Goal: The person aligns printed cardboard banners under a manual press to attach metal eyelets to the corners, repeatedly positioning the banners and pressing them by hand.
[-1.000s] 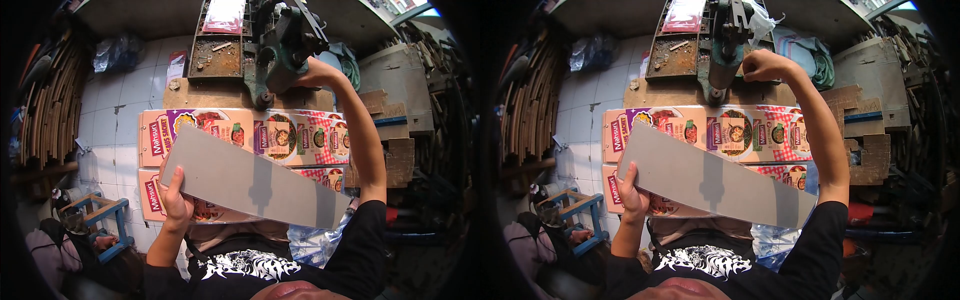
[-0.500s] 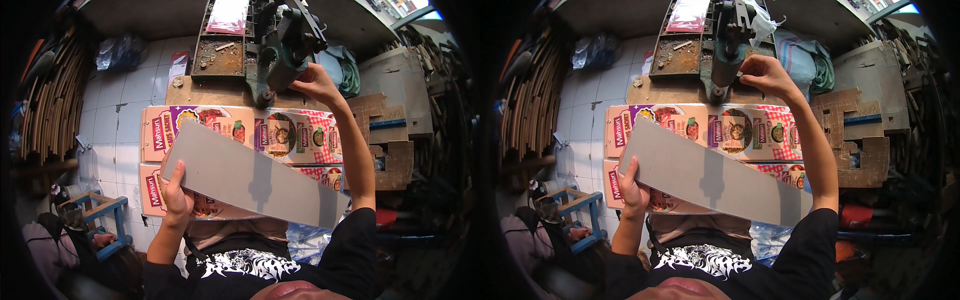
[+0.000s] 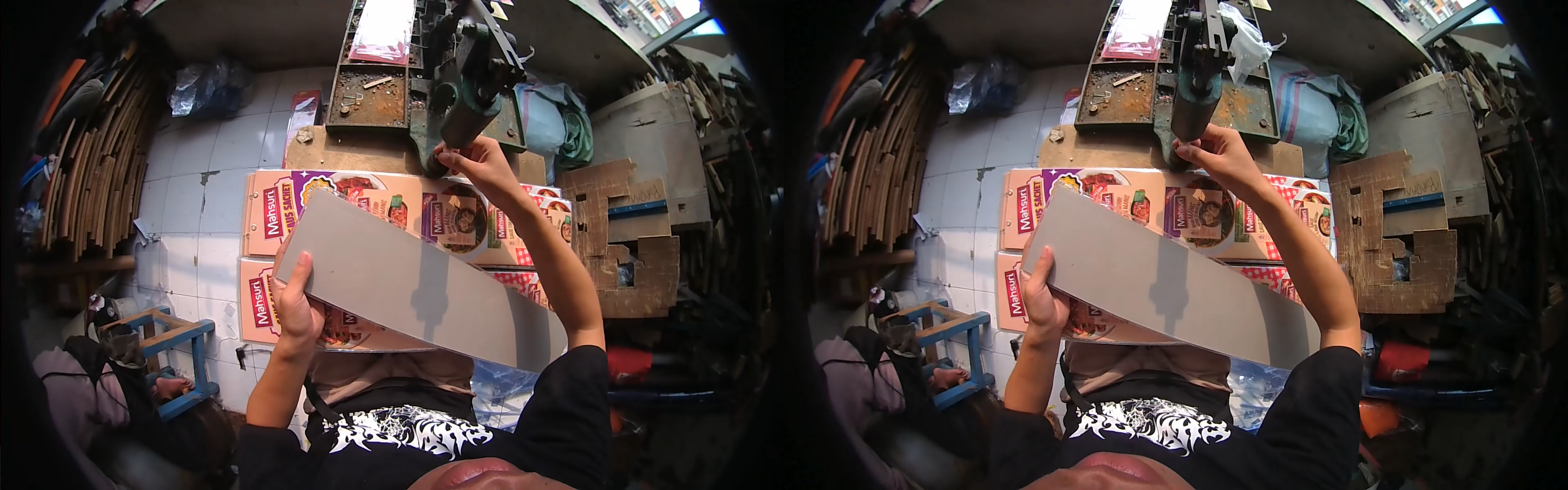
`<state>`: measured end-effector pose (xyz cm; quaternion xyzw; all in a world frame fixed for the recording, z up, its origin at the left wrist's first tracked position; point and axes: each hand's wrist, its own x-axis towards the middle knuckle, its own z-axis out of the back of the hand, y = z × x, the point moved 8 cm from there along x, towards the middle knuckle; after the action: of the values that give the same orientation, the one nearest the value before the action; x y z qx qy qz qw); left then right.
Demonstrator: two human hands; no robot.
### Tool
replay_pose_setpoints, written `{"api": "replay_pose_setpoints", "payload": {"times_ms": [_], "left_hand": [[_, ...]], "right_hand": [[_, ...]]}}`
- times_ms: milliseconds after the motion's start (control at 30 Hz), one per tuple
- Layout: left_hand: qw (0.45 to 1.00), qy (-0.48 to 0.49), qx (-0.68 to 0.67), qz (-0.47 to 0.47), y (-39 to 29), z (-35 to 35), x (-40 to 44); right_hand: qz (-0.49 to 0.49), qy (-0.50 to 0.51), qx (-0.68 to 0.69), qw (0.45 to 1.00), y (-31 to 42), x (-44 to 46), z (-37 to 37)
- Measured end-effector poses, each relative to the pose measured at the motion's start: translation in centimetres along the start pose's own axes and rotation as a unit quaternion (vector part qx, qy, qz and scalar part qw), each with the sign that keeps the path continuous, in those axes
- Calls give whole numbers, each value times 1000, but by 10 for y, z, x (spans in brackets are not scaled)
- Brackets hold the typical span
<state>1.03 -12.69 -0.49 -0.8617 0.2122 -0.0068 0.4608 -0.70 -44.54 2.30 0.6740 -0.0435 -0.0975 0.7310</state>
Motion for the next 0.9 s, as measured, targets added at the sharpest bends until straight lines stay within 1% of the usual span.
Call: {"api": "replay_pose_setpoints", "payload": {"times_ms": [167,233,300,467,500,533,567,600,667,733,800,833,867,900], "left_hand": [[999,14,30,-4,1,0,0],[1000,2,14,-6,-1,-2,-1],[1000,3,11,-6,-1,-3,-1],[1000,6,29,-8,3,6,1],[1000,16,22,-3,3,4,1],[1000,26,15,1,4,2,1],[1000,26,16,-3,2,0,0],[1000,21,16,-5,1,1,0],[999,34,5,-6,2,1,1],[1000,28,3,-9,2,1,1],[1000,24,6,-8,2,1,1],[1000,22,-2,-2,2,1,1],[1000,21,-11,2,3,1,0],[999,30,-16,-1,2,-1,0]], "right_hand": [[22,-26,24,999,-3,-2,3],[33,-9,-12,999,-7,-1,5],[44,-12,-17,999,-11,1,7],[54,-36,-6,998,5,-9,0],[57,-123,-86,987,12,-18,6],[60,-209,-165,962,21,-29,10],[62,-236,-228,943,28,-38,7],[112,-237,-237,936,36,-46,-5],[230,-186,-379,877,59,-59,-43],[290,-111,-425,850,64,-56,-75],[328,-84,-472,814,64,-36,-97],[289,-59,-506,810,51,-18,-101],[289,-57,-504,812,48,-6,-106],[259,-57,-548,793,42,9,-110]]}}
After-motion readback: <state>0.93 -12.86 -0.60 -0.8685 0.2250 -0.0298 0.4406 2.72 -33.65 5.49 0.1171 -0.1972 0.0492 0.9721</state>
